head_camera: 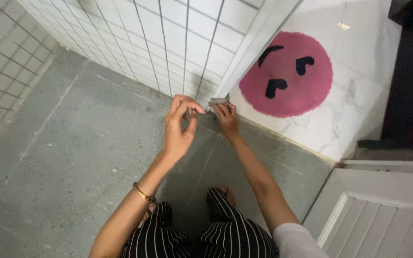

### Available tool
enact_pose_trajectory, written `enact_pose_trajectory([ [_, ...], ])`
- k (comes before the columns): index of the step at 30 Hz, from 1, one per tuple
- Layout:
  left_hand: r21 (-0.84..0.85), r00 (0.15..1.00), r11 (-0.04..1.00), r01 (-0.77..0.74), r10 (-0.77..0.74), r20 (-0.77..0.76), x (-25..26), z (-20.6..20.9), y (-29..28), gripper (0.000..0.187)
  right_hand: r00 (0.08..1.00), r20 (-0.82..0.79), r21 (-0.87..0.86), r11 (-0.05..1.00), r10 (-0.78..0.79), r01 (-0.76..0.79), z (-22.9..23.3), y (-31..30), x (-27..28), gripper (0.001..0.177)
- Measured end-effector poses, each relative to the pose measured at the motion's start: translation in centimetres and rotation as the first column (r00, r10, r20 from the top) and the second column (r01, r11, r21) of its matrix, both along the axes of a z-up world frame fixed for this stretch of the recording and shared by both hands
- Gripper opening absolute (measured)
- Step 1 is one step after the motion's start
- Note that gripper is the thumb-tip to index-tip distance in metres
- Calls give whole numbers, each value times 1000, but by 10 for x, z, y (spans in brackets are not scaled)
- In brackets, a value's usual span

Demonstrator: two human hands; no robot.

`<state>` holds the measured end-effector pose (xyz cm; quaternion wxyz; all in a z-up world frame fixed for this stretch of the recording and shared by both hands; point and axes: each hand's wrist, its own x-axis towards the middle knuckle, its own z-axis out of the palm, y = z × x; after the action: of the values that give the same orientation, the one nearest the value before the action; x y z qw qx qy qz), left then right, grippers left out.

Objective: The person wipes the white door frame and adjacent tiled wall with a cloth. They clean the vertical frame from top to bottom, then move to the lower sections near the sink and floor, continuing to wipe the frame and wall surfaces.

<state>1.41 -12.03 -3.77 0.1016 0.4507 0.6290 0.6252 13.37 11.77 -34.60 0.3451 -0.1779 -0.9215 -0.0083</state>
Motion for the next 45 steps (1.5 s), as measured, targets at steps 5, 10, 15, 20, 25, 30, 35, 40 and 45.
enact_pose_trajectory([
  [5, 15, 999, 1000, 19, -18, -27, 6, 6, -8, 32, 936, 327, -146, 985, 133, -89, 3, -11, 6, 37],
  [10, 5, 999, 999, -46, 46, -24, -6, -1, -13, 34, 995, -42, -448, 888, 94, -103, 39, -12, 12, 28],
  [15, 24, 999, 999, -25, 24, 29, -9, -10, -5, 31, 958, -284, -4, 999, 34, -37, 92, 8, 5, 30],
  [20, 17, 999, 999, -33, 33, -1, -13, -15, 0, 31, 929, -366, -49, 998, -45, 29, 42, -4, -21, 30],
  [25, -40, 999, 998, -45, 46, 25, -13, -17, 1, 30, 942, -334, -146, 986, 23, -76, 43, -7, -16, 33],
  [30, -11, 997, 998, -61, 62, 44, -14, -15, 2, 30, 933, -337, -123, 977, 126, -177, 115, -32, -10, 44],
  [35, 19, 996, 996, -84, 84, 34, -20, -9, -9, 29, 999, -39, 64, 998, 13, -10, 101, -21, -58, 64],
  [40, 28, 990, 992, -124, 122, 75, -32, -10, -15, 30, 964, 230, 171, 969, 135, -177, 13, -19, -66, 48],
  [45, 41, 990, 989, -140, 139, 36, -29, -5, -21, 27, 804, 528, 10, 945, 273, -327, 3, -16, -63, 26],
])
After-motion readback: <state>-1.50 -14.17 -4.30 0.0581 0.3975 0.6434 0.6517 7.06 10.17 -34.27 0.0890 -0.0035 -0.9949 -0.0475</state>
